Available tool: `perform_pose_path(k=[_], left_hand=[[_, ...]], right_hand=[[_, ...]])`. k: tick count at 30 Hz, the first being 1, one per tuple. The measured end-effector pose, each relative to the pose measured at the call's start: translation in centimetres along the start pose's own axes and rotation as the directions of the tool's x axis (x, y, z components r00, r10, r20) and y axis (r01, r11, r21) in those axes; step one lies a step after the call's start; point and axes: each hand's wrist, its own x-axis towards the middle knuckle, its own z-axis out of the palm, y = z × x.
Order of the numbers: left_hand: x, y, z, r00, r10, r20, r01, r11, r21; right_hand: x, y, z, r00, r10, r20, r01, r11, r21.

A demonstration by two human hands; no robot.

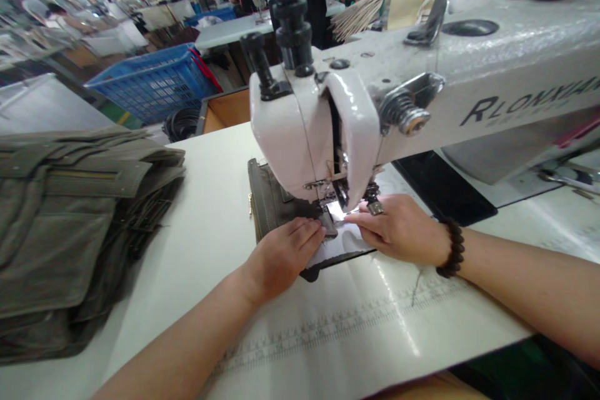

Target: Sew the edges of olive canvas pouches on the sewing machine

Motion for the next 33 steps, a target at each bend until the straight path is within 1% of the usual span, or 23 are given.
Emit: perform_pose_path(k=[4, 6, 10, 13, 16, 20, 24, 28, 33], left_hand=[[-0.1, 0.0, 0.0, 1.0, 0.005, -0.001, -0.005, 1.0, 0.006], [-0.1, -0.1, 0.0, 1.0, 0.009, 0.0, -0.009, 1.0, 0.005], [-0.1, -0.1, 0.0, 1.0, 0.009, -0.01, -0.009, 1.0, -0.008], [0.0, -0.1, -0.1, 1.0, 0.017, -0.013, -0.017, 1.0, -0.013], [0.1, -0.2, -0.1, 1.0, 0.03, -0.003, -0.03, 1.0, -0.007], [0.1, -0.2, -0.1, 0.999, 0.044, 0.001, -0.044, 0.999, 0.003], [0.3, -0.4, 0.0, 1.0, 0.024, 0.012, -0.024, 0.999, 0.026], [0.5, -1.2, 0.3, 1.0, 0.029, 0.01, -0.029, 0.996, 0.089], [0.8, -2.3, 0.8, 1.0, 0.017, 0.02, -0.02, 0.99, 0.141]], right_hand=[[0.1, -0.4, 0.3, 0.997, -0.039, 0.065, 0.039, 0.999, 0.004], [0.1, -0.8, 0.4, 0.992, -0.049, 0.117, 0.049, 0.999, -0.004], [0.0, -1.4, 0.6, 0.969, -0.044, 0.245, 0.054, 0.998, -0.036], [0.1, -1.6, 0.6, 0.956, -0.055, 0.289, 0.07, 0.997, -0.039], [0.1, -1.6, 0.6, 0.95, -0.053, 0.308, 0.067, 0.997, -0.037], [0.0, -1.8, 0.8, 0.952, -0.03, 0.305, 0.047, 0.998, -0.049], [0.0, -1.8, 1.1, 0.958, -0.024, 0.286, 0.052, 0.994, -0.093], [0.0, -1.8, 1.2, 0.97, -0.011, 0.244, 0.035, 0.995, -0.096], [0.0, -1.8, 1.2, 0.967, -0.013, 0.253, 0.037, 0.995, -0.092]])
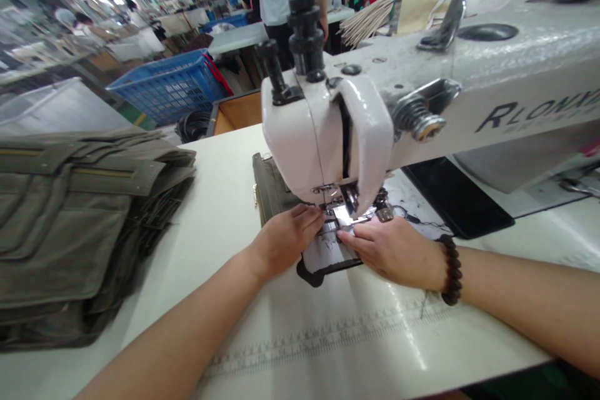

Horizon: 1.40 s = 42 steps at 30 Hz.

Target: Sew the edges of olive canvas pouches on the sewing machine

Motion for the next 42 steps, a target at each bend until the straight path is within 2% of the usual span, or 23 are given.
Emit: perform_pose_path(k=[8, 18, 24, 29, 31, 33, 35, 37, 40, 42], left_hand=[[0.3, -0.5, 0.2, 1.0, -0.014, 0.024, 0.013, 1.0, 0.015], [0.4, -0.5, -0.1, 0.976, -0.096, 0.197, 0.099, 0.995, -0.007], [0.5, -0.4, -0.1, 0.98, -0.115, 0.164, 0.118, 0.993, -0.01], [0.7, -0.3, 0.0, 0.964, -0.141, 0.225, 0.152, 0.988, -0.032], [0.8, -0.9, -0.4, 0.95, -0.167, 0.265, 0.194, 0.978, -0.081], [0.7, -2.0, -1.3, 0.924, -0.233, 0.304, 0.286, 0.947, -0.145], [0.4, -3.1, -2.5, 0.881, -0.305, 0.363, 0.392, 0.899, -0.196], [0.1, -3.2, -3.9, 0.831, -0.321, 0.455, 0.45, 0.869, -0.208], [-0.3, -0.7, -6.0, 0.767, -0.286, 0.575, 0.465, 0.864, -0.191], [-0.2, 2.1, -7.2, 0.755, -0.247, 0.607, 0.462, 0.858, -0.226]], right_hand=[[0.0, 0.1, 0.1, 0.999, -0.017, -0.03, 0.016, 1.0, -0.013], [0.0, 0.1, 0.1, 0.999, -0.035, 0.003, 0.035, 0.999, -0.003], [0.0, 0.1, 0.2, 0.999, -0.034, -0.01, 0.034, 0.999, 0.0], [0.0, 0.2, 0.1, 0.999, -0.031, -0.016, 0.031, 0.999, -0.009], [0.1, 0.2, 0.1, 1.0, -0.022, -0.004, 0.022, 1.0, -0.008], [0.1, 0.2, 0.1, 1.0, -0.019, 0.01, 0.019, 1.0, 0.001], [0.0, 0.2, 0.0, 1.0, -0.018, 0.023, 0.018, 1.0, 0.011], [0.0, 0.2, -0.1, 1.0, -0.016, 0.026, 0.015, 1.0, 0.02], [-0.2, 0.3, -0.2, 1.0, -0.026, 0.005, 0.026, 0.999, 0.031], [-0.4, 0.4, -0.3, 0.999, -0.042, -0.003, 0.042, 0.998, 0.038]])
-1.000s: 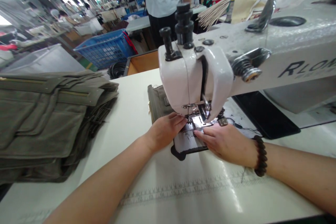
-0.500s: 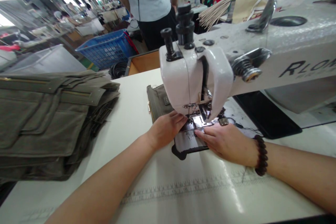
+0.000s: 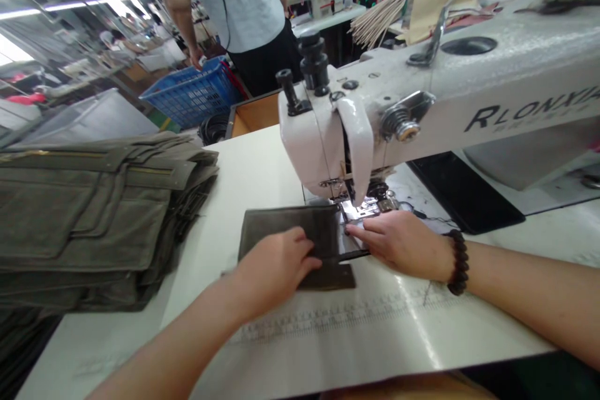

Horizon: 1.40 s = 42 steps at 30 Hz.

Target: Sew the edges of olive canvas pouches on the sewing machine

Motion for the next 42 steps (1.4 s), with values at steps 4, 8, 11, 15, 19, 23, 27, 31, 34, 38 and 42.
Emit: perform_pose_path(k=[4, 8, 11, 15, 19, 23, 27, 31, 34, 38, 42], left_hand=[[-0.9, 3.7, 0.9, 0.999, 0.039, -0.007, -0.04, 0.993, -0.11], [0.3, 3.1, 2.0, 0.968, -0.063, -0.244, 0.03, 0.99, -0.135], [1.4, 2.1, 3.0, 0.925, -0.066, -0.374, 0.016, 0.991, -0.135], [1.9, 1.6, 4.0, 0.906, -0.056, -0.42, -0.012, 0.987, -0.157], [1.8, 1.5, 4.4, 0.902, -0.037, -0.431, -0.036, 0.987, -0.159], [1.9, 1.3, 4.6, 0.912, 0.04, -0.409, -0.104, 0.985, -0.135], [2.0, 1.1, 4.9, 0.904, 0.106, -0.415, -0.16, 0.982, -0.097], [2.1, 1.1, 4.8, 0.916, 0.124, -0.382, -0.158, 0.986, -0.059], [2.3, 1.3, 4.6, 0.924, 0.134, -0.359, -0.151, 0.988, -0.022], [2.4, 1.4, 4.3, 0.929, 0.138, -0.343, -0.145, 0.989, 0.006], [2.6, 1.2, 4.1, 0.936, 0.159, -0.315, -0.157, 0.987, 0.03]], right_hand=[[-0.3, 0.3, -0.3, 1.0, -0.015, 0.019, 0.015, 1.0, 0.012], [-0.5, 0.5, -0.6, 0.996, -0.065, 0.059, 0.063, 0.998, 0.027], [-0.5, 0.5, -0.6, 0.996, -0.081, 0.045, 0.079, 0.996, 0.044], [-0.3, 0.1, -0.1, 0.997, -0.037, 0.067, 0.035, 0.999, 0.04], [0.2, -0.5, 0.1, 0.993, 0.055, 0.1, -0.061, 0.996, 0.061], [0.6, -0.9, -0.2, 0.987, 0.095, 0.133, -0.101, 0.994, 0.04], [0.6, -0.7, -0.3, 0.989, 0.057, 0.134, -0.061, 0.998, 0.023], [0.2, -0.2, -0.2, 0.988, -0.026, 0.153, 0.017, 0.998, 0.061], [-0.1, -0.2, -0.3, 0.982, -0.057, 0.179, 0.04, 0.995, 0.095], [-0.3, -0.3, -0.5, 0.973, -0.026, 0.229, -0.006, 0.99, 0.141], [-0.3, -0.5, -0.6, 0.968, 0.013, 0.25, -0.053, 0.986, 0.156]])
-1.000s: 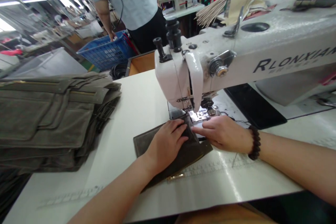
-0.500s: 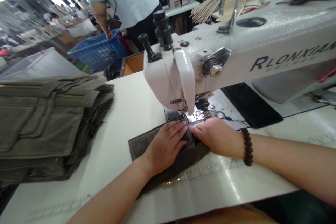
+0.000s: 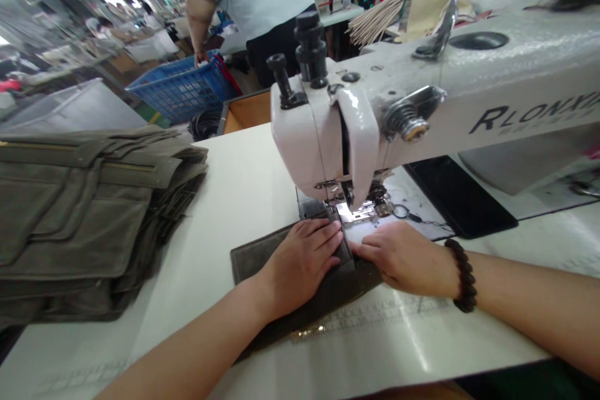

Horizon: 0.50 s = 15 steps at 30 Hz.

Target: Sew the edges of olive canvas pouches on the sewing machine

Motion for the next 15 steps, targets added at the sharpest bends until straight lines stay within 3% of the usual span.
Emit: perform_pose_path(k=[6, 9, 12, 15], left_hand=[[0.6, -0.6, -0.6, 0.997, 0.063, 0.033, -0.064, 0.998, 0.024], [0.3, 0.1, -1.3, 0.998, 0.059, 0.035, -0.06, 0.998, 0.018], [-0.6, 1.9, -2.0, 0.998, -0.031, 0.047, 0.032, 0.999, -0.023], [-1.7, 3.7, -2.2, 0.987, -0.138, 0.088, 0.138, 0.99, 0.003]], right_hand=[[0.2, -0.2, -0.2, 0.999, 0.048, -0.009, -0.048, 0.999, -0.015], [-0.3, 0.5, -1.5, 0.999, -0.025, 0.028, 0.023, 0.997, 0.067], [-1.2, 1.4, -3.4, 0.978, -0.148, 0.146, 0.115, 0.97, 0.213], [-1.8, 1.4, -4.3, 0.985, -0.146, 0.087, 0.132, 0.98, 0.151]])
